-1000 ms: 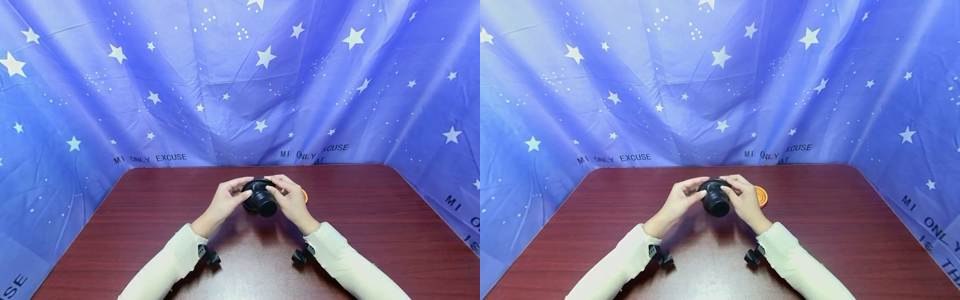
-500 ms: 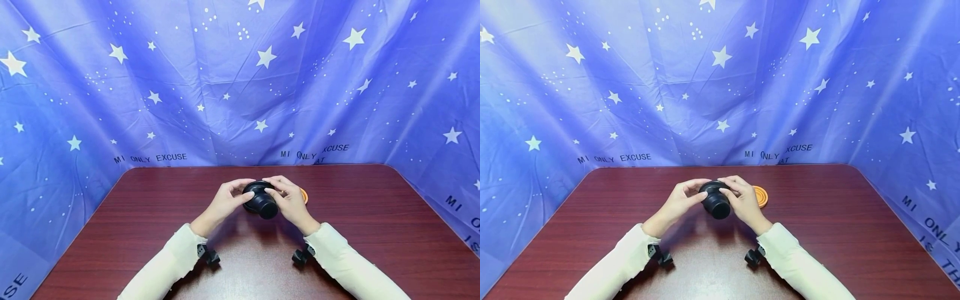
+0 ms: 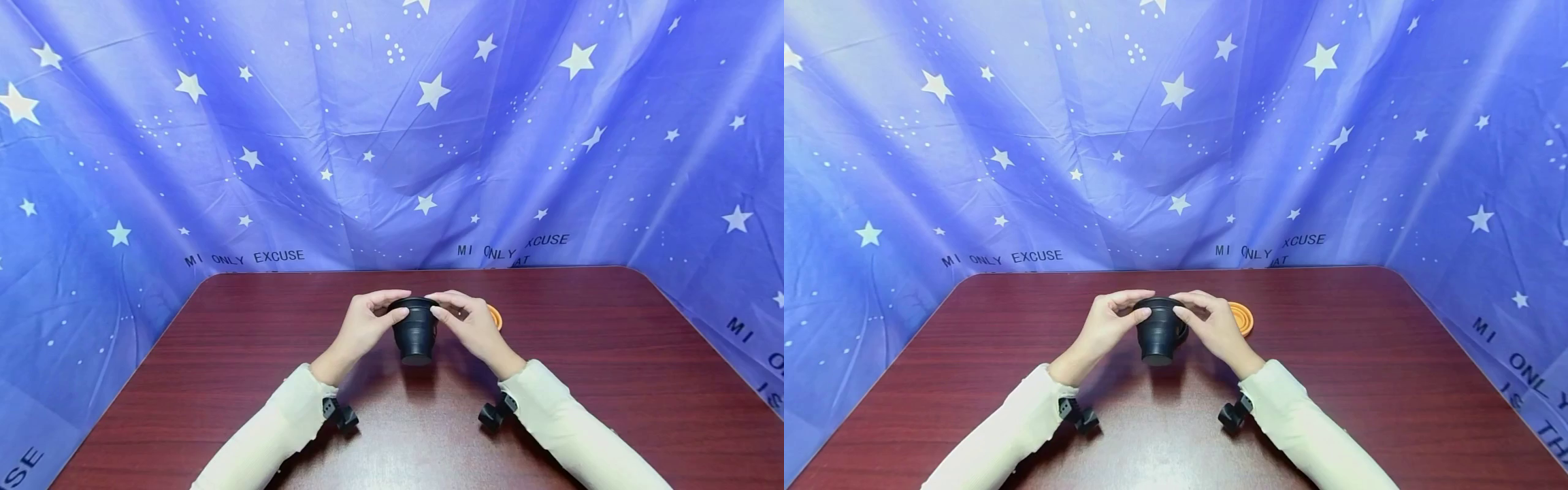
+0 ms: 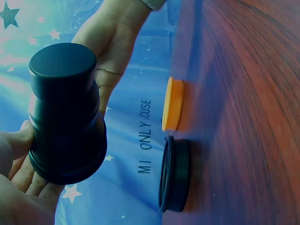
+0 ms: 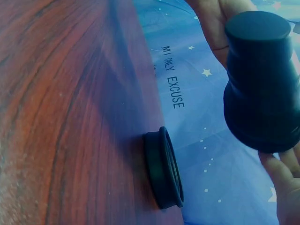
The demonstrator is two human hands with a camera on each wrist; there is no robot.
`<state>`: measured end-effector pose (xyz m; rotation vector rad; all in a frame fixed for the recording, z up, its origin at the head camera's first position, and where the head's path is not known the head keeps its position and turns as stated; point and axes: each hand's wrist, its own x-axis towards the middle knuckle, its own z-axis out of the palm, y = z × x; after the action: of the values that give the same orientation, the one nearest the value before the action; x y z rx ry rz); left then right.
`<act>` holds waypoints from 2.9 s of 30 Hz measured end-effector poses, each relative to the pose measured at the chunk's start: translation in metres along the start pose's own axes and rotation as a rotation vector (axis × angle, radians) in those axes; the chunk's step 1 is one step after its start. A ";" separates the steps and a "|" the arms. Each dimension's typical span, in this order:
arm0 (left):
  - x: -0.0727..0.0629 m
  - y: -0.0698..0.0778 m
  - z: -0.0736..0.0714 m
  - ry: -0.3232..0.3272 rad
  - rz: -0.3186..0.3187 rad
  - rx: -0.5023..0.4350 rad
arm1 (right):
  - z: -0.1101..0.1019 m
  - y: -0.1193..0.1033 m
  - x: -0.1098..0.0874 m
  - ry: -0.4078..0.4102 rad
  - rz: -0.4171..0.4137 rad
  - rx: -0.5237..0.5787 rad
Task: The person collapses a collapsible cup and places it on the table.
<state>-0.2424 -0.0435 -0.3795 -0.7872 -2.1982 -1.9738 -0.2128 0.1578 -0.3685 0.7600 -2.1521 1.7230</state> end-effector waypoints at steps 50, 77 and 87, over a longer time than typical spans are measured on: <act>0.001 -0.001 0.010 -0.018 0.069 -0.083 | 0.004 0.008 0.000 0.177 -0.121 -0.067; -0.002 0.002 0.004 -0.141 0.064 -0.192 | -0.001 0.020 -0.001 0.039 -0.018 0.102; -0.003 0.000 0.004 -0.144 0.046 -0.222 | -0.001 0.021 -0.001 0.085 -0.038 0.148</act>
<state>-0.2391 -0.0407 -0.3811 -1.0283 -2.0334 -2.2305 -0.2238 0.1618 -0.3863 0.7449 -1.9594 1.8754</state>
